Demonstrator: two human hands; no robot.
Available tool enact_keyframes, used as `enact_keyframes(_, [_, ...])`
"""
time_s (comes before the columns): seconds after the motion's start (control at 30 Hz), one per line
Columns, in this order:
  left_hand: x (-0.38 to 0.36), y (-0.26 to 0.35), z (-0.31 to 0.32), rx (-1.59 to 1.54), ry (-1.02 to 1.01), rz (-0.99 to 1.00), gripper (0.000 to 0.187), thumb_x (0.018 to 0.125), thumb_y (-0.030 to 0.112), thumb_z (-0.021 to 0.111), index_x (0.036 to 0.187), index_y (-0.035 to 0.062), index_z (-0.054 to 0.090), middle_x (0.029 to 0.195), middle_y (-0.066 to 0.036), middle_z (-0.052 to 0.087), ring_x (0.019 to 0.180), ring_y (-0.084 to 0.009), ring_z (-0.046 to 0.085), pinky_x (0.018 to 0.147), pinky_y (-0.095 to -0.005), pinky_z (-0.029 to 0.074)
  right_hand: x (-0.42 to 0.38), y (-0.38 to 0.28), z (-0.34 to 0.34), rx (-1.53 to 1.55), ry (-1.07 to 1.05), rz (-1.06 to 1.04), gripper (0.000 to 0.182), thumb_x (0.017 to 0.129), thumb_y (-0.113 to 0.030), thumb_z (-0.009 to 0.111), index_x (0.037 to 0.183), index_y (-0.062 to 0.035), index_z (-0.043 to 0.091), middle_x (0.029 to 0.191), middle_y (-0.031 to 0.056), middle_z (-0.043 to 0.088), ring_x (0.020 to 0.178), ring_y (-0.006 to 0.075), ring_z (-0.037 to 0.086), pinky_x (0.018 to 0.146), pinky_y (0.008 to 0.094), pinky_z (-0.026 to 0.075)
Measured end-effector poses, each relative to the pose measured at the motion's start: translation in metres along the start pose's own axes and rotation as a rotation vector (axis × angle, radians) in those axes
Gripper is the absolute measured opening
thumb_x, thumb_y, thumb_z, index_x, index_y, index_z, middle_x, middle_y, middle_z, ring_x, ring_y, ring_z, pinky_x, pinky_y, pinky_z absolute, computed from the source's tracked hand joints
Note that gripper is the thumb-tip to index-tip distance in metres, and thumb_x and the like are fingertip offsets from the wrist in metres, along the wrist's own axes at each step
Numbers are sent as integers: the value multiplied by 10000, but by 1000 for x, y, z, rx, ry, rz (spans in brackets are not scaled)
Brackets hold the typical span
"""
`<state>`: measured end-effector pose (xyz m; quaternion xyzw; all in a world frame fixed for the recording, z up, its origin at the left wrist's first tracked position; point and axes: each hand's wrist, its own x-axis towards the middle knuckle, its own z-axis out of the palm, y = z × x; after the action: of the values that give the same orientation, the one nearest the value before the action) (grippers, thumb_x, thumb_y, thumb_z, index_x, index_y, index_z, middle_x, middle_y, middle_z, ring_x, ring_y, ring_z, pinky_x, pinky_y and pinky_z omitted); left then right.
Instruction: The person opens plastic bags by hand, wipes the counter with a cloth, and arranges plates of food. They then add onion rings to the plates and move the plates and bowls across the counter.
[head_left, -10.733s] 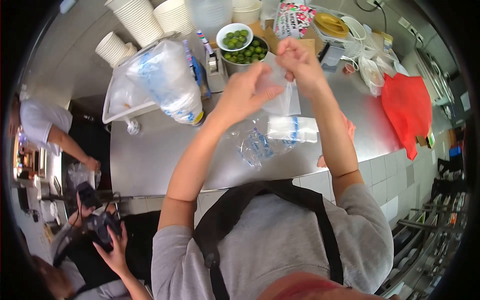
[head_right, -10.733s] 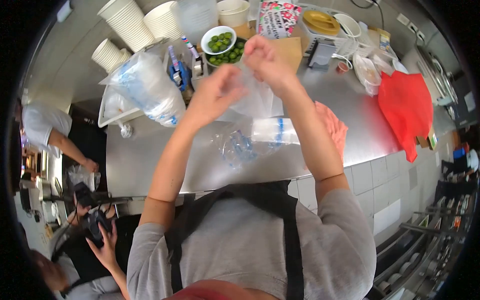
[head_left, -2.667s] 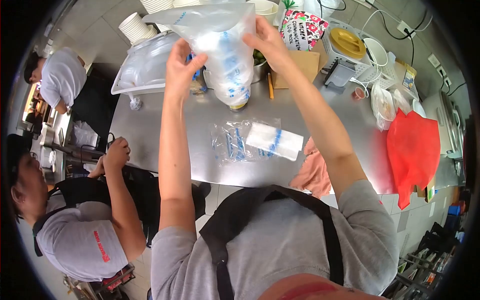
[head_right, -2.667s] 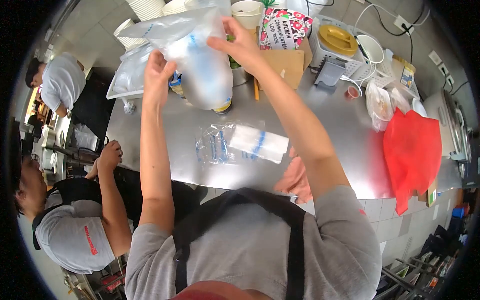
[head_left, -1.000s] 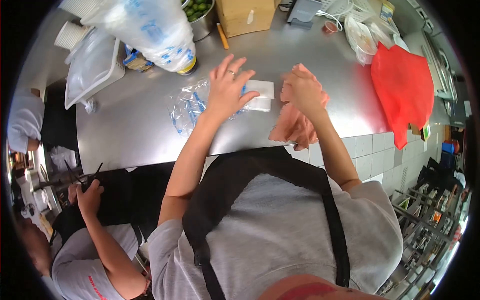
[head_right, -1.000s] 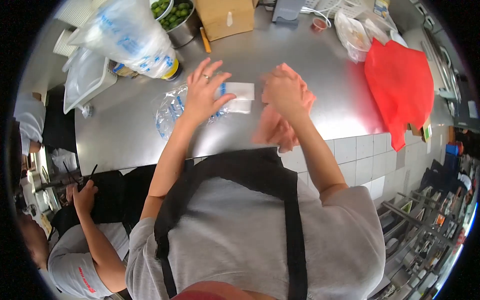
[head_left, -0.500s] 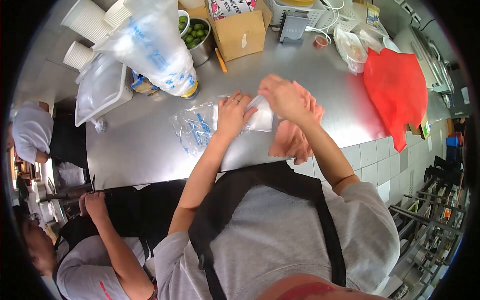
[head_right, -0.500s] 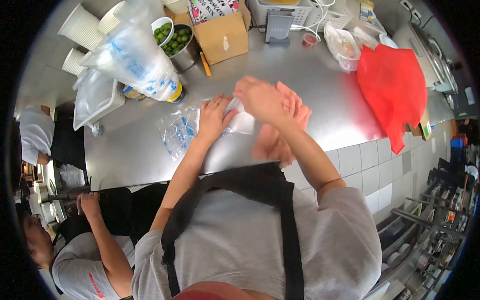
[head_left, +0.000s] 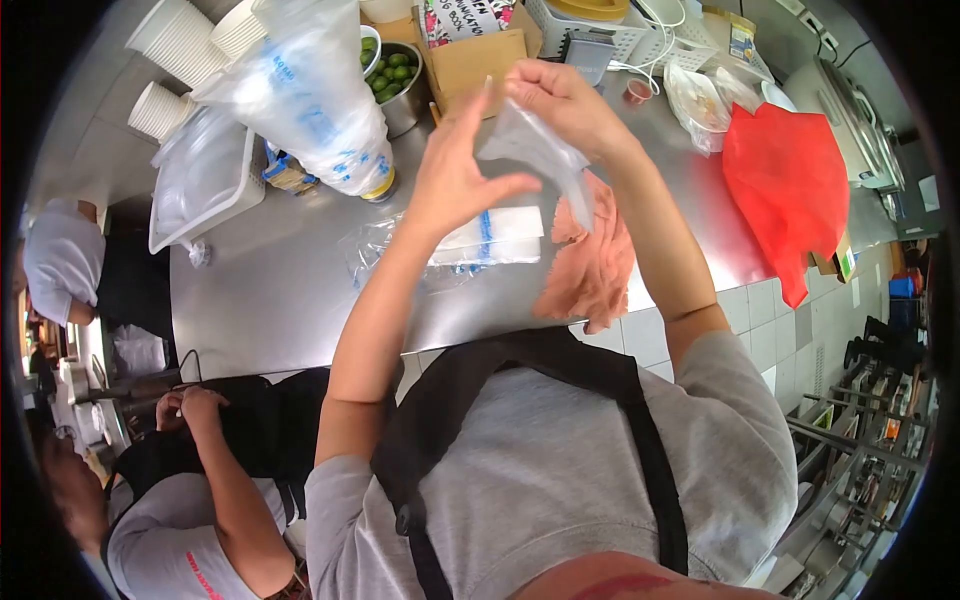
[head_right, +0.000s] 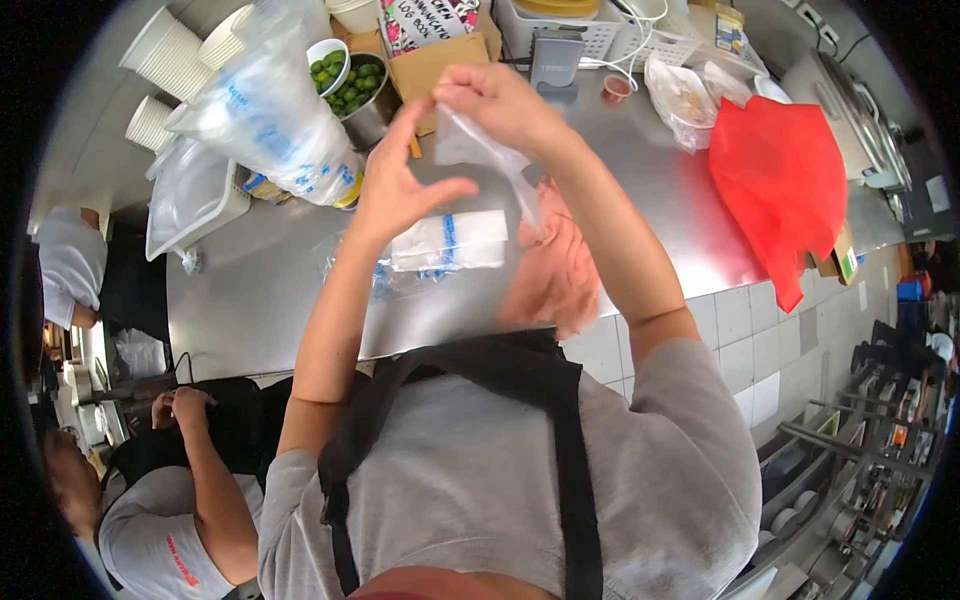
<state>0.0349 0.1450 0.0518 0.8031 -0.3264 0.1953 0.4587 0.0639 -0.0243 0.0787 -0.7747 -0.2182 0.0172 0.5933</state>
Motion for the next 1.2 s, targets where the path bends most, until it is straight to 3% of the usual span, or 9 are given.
enact_keyframes(0.07, [5, -13, 1, -23, -159, -236, 470, 612, 242, 745, 945, -25, 547, 849, -65, 612, 759, -192, 568, 671, -317, 442, 4, 7, 3, 103, -83, 36, 236, 881, -284, 468, 878, -63, 552, 772, -55, 523, 723, 52, 455, 644, 204, 368])
enact_keyframes(0.17, [-1, -38, 6, -567, 260, -527, 159, 734, 124, 663, 765, -6, 579, 645, 7, 562, 567, -37, 437, 510, -202, 380, 0, 22, -4, 376, 107, 38, 281, 881, -319, 453, 977, -71, 543, 881, -15, 564, 791, 62, 502, 683, 207, 388])
enact_keyframes(0.23, [-4, -48, 1, -598, 323, -544, 146, 739, 123, 661, 765, 2, 583, 656, 10, 564, 568, -35, 439, 509, -198, 378, -15, 28, -14, 582, 87, 287, 353, 875, -339, 452, 1084, -59, 504, 1009, 20, 564, 879, 91, 525, 751, 239, 405])
enact_keyframes(0.47, [-11, -61, -3, -745, 442, -610, 126, 748, 99, 655, 805, 1, 600, 715, 5, 587, 588, -38, 463, 537, -192, 385, -44, 61, 12, 667, -37, 217, 385, 840, -309, 525, 1114, -40, 495, 1035, 22, 560, 898, 107, 527, 782, 254, 403])
enact_keyframes(0.73, [-17, -52, -2, -708, 357, -649, 285, 714, 134, 686, 911, -41, 576, 841, -73, 606, 718, -116, 539, 640, -247, 434, -36, 53, 24, 321, 196, 252, 105, 778, -143, 617, 822, -48, 610, 754, -21, 589, 709, 44, 504, 639, 195, 384])
enact_keyframes(0.8, [-19, -36, 2, 319, 417, -232, 561, 628, 213, 744, 1051, -63, 501, 1021, -195, 545, 932, -250, 522, 789, -339, 418, -34, 47, 25, 278, 219, 230, 106, 756, -145, 644, 745, -57, 587, 701, -27, 566, 653, 37, 478, 588, 184, 360])
enact_keyframes(0.87, [-21, -30, 7, 247, 355, -147, 775, 544, 277, 776, 1155, -41, 421, 1157, -255, 436, 1089, -343, 407, 886, -388, 355, -32, 43, 28, 236, 242, 208, 149, 733, -148, 670, 667, -66, 563, 647, -33, 544, 597, 30, 451, 536, 173, 337])
enact_keyframes(1.1, [-41, -58, 12, 20, 8, -445, 267, 622, 95, 664, 859, 2, 584, 909, -137, 598, 819, -312, 560, 724, -354, 446, -30, 43, 19, 345, 227, 288, 160, 771, -217, 633, 688, -120, 538, 649, -58, 531, 582, 28, 453, 519, 178, 324])
enact_keyframes(1.2, [-57, -77, 5, 651, -150, -215, 274, 670, 67, 635, 935, 22, 581, 932, -141, 591, 802, -276, 577, 693, -314, 451, -35, 38, 3, 375, 252, 276, 110, 798, -187, 601, 733, -122, 540, 684, -61, 538, 597, 34, 473, 537, 175, 334])
